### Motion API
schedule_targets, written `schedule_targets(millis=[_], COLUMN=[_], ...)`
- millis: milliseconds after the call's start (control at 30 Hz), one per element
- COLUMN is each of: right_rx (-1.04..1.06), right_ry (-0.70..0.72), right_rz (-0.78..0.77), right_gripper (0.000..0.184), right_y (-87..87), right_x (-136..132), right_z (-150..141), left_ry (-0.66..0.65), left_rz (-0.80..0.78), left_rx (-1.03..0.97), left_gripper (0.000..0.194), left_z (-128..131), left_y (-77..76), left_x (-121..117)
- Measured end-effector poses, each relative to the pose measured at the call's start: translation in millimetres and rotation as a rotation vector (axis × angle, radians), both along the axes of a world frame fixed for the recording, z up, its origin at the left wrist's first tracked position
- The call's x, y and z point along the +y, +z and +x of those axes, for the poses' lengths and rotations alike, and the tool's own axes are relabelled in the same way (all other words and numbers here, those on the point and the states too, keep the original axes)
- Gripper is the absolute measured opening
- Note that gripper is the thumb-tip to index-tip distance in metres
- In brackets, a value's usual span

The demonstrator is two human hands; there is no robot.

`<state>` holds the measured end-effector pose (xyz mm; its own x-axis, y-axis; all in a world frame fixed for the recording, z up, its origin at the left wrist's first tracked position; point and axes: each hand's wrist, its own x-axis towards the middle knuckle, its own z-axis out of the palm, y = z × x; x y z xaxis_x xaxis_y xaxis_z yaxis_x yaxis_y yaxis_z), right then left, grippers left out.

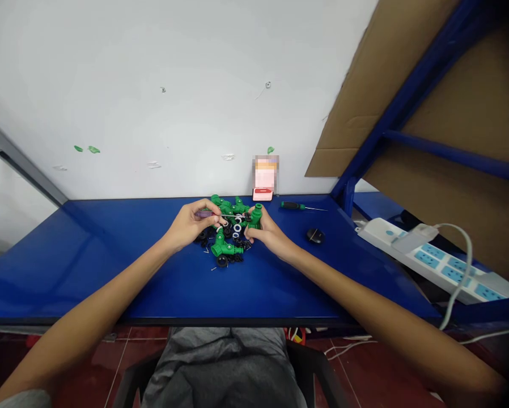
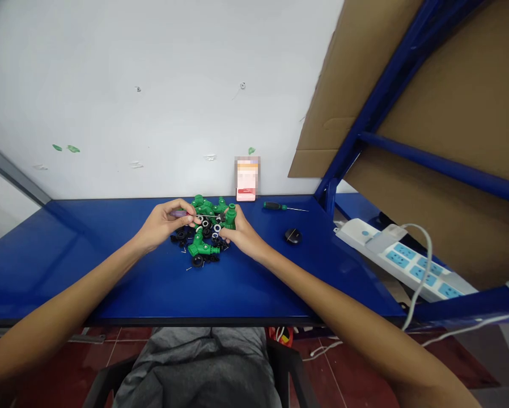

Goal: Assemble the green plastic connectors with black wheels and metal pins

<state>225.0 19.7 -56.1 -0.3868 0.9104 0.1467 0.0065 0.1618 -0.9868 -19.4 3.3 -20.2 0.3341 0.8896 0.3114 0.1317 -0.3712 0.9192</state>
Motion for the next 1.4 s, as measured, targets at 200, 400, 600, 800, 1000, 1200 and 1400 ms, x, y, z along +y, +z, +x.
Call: schedule_targets(millis=[200,400,600,800,1000,1200,1400], right_rx=[0.008,-0.031,-0.058,0.000,0.042,0.021,0.030], right_ry=[-0.031,-0.070,-0.069,-0.069,-0.028,-0.027,-0.021], right_rz=[-0.072,0.058,0.095,-0.025,-0.109,-0.095,-0.080], right_gripper=[0.053,0.046,0.043,0.048,0.049,0.049,0.048], right_y=[4.6,2.9,-0.3,-2.1,-0.7,2.1,-1.5], right_x=[-1.7,-4.8,-6.0,1.1,1.9,-0.9,5.1], right_z=[2.4,0.3,-2.0,0.3,0.5,0.8,4.3], left_ry=[0.043,0.085,0.194,0.104,0.174,0.295,0.174], left_rz=[0.224,0.229,0.129,0.111,0.236,0.288,0.242], left_rx=[0.240,0.179,0.147,0.193,0.304,0.426,0.345], left_gripper=[0.017,0.024,0.032,0.027,0.022,0.041,0.026], left_z=[1.4,-2.3,2.0,1.3,-1.0,1.3,0.7], left_y=[-13.8,-9.4,-9.0,-11.0,-10.2,-13.2,-9.2], left_x=[-4.5,-7.1,-6.1,-5.1,-3.8,-3.3,-5.4])
